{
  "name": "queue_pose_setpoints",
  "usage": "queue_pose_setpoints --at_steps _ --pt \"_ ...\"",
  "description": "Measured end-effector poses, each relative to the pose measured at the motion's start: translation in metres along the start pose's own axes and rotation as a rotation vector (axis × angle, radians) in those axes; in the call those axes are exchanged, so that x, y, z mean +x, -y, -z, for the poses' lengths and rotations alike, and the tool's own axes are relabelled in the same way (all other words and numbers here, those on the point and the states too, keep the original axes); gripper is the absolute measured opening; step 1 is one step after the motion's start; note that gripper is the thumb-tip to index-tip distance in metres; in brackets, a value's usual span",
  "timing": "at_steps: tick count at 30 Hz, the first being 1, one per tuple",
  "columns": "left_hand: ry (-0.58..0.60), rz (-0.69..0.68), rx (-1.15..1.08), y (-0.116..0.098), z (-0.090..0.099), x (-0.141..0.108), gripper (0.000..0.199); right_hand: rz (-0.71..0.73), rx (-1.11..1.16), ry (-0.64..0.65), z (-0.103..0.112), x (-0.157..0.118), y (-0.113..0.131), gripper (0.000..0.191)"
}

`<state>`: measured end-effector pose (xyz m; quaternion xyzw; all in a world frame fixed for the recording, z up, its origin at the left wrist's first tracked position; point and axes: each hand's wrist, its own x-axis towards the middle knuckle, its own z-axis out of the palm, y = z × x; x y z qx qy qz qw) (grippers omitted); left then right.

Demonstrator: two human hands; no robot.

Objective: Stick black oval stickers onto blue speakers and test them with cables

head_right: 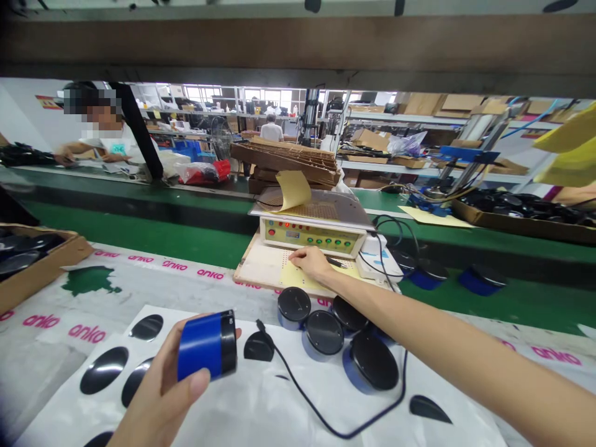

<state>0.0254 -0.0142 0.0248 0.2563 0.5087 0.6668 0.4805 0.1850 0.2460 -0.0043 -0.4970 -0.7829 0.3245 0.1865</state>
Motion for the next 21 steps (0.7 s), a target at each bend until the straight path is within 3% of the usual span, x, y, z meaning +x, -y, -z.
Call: queue_pose_setpoints --at_steps 11,21 --pt "0.056 -0.026 0.03 0.006 0.0042 0.0023 0.068 -0.032 0.069 -0.01 -0.0034 0.0004 -0.0016 0.028" --pt "0.035 -0.051 0.002 0.0055 0.0025 0.0025 0.065 -0.002 0.086 -0.009 -0.0019 -0.0016 -0.0022 0.028"
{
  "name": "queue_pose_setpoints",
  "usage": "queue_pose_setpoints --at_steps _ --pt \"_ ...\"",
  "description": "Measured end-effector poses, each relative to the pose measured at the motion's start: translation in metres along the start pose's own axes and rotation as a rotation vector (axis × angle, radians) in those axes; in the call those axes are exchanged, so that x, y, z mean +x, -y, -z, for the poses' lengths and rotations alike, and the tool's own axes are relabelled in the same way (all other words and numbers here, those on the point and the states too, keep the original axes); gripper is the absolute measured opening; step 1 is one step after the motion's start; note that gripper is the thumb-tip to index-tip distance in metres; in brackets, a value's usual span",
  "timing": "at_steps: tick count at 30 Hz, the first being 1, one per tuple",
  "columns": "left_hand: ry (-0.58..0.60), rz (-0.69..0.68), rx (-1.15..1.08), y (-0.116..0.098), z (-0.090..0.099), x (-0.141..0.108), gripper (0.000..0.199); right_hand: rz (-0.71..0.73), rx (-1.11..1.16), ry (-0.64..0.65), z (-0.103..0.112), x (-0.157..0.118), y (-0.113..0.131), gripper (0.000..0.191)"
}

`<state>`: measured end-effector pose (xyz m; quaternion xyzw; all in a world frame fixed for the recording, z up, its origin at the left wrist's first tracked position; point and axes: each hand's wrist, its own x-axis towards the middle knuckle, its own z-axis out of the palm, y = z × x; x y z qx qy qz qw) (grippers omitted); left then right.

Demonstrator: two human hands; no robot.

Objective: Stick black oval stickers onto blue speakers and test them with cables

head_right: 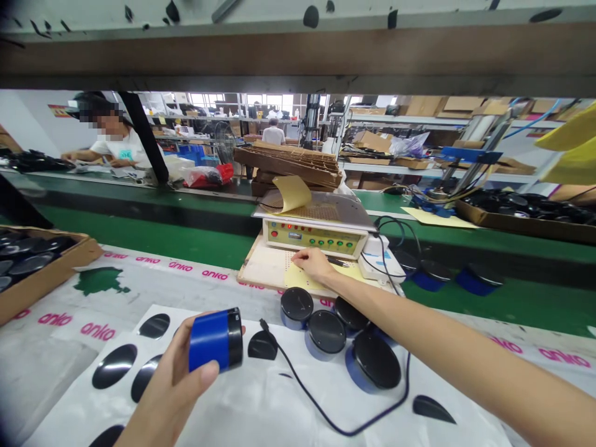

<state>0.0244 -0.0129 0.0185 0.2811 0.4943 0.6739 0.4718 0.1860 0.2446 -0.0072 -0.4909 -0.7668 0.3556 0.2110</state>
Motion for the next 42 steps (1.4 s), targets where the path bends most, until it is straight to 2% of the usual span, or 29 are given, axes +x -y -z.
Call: queue_pose_setpoints --at_steps 14,18,21,25,27,29,30,32,34,36,37,39,42 --pt "-0.004 -0.047 -0.007 -0.001 -0.002 0.0 0.059 -0.002 0.037 0.039 0.002 -0.002 0.008 0.028" --pt "-0.05 -0.12 0.076 -0.001 -0.004 -0.002 0.055 0.022 0.108 0.088 0.012 -0.009 0.027 0.028" --pt "-0.107 -0.196 0.294 0.001 -0.002 -0.001 0.054 0.133 0.174 0.147 0.018 -0.036 0.063 0.023" --pt "-0.114 -0.357 0.608 0.004 0.005 0.004 0.056 0.351 0.247 0.257 0.006 -0.102 0.116 0.025" --pt "-0.077 -0.48 0.711 0.004 0.009 0.006 0.053 0.467 0.198 0.288 -0.008 -0.13 0.13 0.017" --pt "-0.031 -0.603 0.772 0.002 0.011 0.005 0.052 0.529 0.157 0.244 -0.022 -0.147 0.133 0.006" --pt "-0.009 -0.658 0.784 0.001 0.011 0.004 0.053 0.531 0.185 0.192 -0.027 -0.151 0.132 0.004" --pt "0.023 -0.73 0.795 -0.006 0.011 0.0 0.058 0.461 0.344 0.133 -0.033 -0.155 0.13 0.016" --pt "0.038 -0.752 0.79 -0.015 0.011 -0.005 0.064 0.353 0.511 0.194 -0.035 -0.158 0.13 0.033" --pt "0.057 -0.754 0.792 -0.027 0.011 -0.012 0.066 0.289 0.584 0.324 -0.037 -0.162 0.136 0.038" --pt "0.063 -0.758 0.8 -0.034 0.013 -0.015 0.066 0.286 0.597 0.371 -0.04 -0.163 0.14 0.037" --pt "0.05 -0.776 0.856 -0.05 0.019 -0.023 0.062 0.327 0.618 0.385 -0.05 -0.164 0.153 0.031" --pt "-0.07 -0.796 1.042 -0.078 0.036 -0.034 0.06 0.413 0.609 0.357 -0.07 -0.155 0.18 0.031"
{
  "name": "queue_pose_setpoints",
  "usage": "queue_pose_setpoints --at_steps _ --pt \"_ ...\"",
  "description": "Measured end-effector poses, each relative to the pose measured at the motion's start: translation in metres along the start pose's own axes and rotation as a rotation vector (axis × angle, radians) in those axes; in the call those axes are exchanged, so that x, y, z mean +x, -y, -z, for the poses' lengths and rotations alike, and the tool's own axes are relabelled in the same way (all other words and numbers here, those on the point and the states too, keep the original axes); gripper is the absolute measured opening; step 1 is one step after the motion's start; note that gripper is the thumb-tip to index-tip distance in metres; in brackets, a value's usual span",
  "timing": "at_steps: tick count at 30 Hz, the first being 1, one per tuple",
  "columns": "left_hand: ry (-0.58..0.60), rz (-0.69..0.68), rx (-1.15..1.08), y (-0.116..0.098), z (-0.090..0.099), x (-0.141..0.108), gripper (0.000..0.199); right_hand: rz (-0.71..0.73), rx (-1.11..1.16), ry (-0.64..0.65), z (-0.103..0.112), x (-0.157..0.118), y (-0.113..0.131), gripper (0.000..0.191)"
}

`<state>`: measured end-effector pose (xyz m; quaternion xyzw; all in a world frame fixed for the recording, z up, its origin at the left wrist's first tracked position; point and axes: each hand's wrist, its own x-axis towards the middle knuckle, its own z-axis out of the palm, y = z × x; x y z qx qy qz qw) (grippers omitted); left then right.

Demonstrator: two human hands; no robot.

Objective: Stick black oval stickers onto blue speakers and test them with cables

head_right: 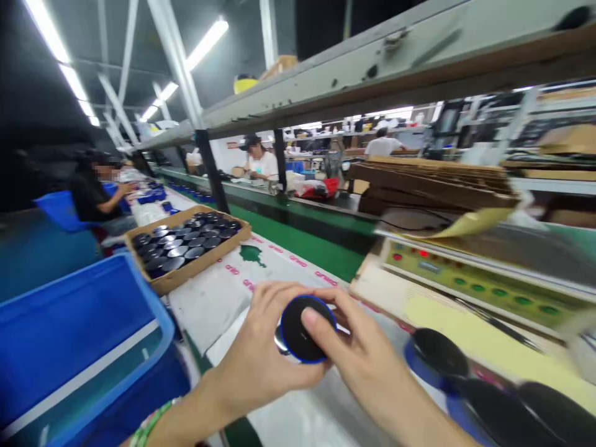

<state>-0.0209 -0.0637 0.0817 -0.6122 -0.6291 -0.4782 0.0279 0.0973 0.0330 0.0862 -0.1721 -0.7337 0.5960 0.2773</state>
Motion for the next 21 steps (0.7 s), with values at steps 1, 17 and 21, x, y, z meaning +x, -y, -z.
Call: queue_pose_setpoints --at_steps 1,17,21 --pt "0.004 0.004 0.073 0.001 0.013 0.001 0.06 0.022 -0.014 0.018 -0.009 0.01 0.002 0.033" --pt "-0.706 0.797 -0.203 0.278 0.252 0.077 0.033 0.589 -0.773 0.643 -0.147 0.164 -0.107 0.024" --pt "-0.87 0.855 -0.015 0.345 0.276 0.115 0.034 0.633 -0.883 0.634 -0.168 0.188 -0.123 0.018"
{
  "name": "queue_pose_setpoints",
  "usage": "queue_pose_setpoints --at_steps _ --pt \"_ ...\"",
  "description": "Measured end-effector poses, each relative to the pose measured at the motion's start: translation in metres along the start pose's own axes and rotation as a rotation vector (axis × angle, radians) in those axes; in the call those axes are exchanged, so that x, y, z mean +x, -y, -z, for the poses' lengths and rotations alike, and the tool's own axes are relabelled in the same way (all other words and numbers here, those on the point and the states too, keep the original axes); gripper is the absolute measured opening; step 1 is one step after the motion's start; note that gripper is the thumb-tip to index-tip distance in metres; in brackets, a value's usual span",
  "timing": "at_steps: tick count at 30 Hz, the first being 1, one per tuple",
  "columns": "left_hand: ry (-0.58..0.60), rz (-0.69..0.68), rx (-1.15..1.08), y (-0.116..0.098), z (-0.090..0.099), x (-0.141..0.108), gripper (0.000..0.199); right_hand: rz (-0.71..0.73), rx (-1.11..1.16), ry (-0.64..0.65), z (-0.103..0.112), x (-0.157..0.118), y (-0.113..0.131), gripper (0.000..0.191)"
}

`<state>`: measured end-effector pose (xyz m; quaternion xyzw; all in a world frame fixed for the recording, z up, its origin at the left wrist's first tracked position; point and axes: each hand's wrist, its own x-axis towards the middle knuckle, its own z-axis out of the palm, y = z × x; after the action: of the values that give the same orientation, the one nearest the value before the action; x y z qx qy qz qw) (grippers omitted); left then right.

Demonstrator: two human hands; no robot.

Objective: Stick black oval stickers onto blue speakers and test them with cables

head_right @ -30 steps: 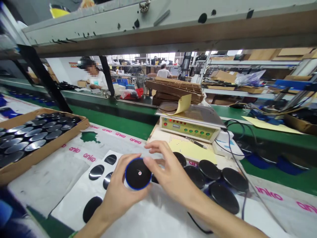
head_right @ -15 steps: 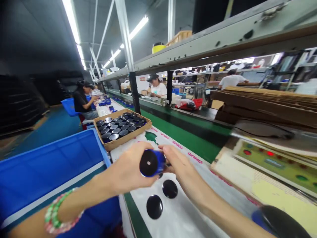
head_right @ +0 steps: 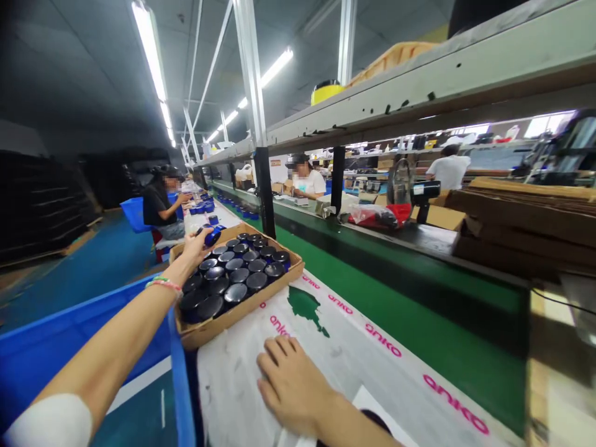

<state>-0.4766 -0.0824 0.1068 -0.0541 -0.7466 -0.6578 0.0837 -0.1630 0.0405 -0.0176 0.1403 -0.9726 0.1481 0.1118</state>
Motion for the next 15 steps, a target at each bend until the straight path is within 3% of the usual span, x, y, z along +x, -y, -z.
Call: queue_pose_setpoints --at_steps 4,7,11,15 --pt "-0.101 -0.084 0.195 0.017 -0.028 0.045 0.034 -0.013 -0.077 0.025 -0.01 0.004 -0.009 0.022" --pt "-0.051 -0.124 0.347 0.033 -0.041 0.06 0.035 0.007 -0.126 0.063 -0.018 0.006 -0.018 0.03" --pt "0.108 -0.182 0.55 0.045 -0.036 0.061 0.034 0.004 -0.159 0.076 -0.02 0.009 -0.024 0.037" --pt "0.242 -0.321 0.751 0.025 -0.024 0.047 0.035 -0.059 -0.124 0.051 -0.008 0.006 -0.012 0.028"
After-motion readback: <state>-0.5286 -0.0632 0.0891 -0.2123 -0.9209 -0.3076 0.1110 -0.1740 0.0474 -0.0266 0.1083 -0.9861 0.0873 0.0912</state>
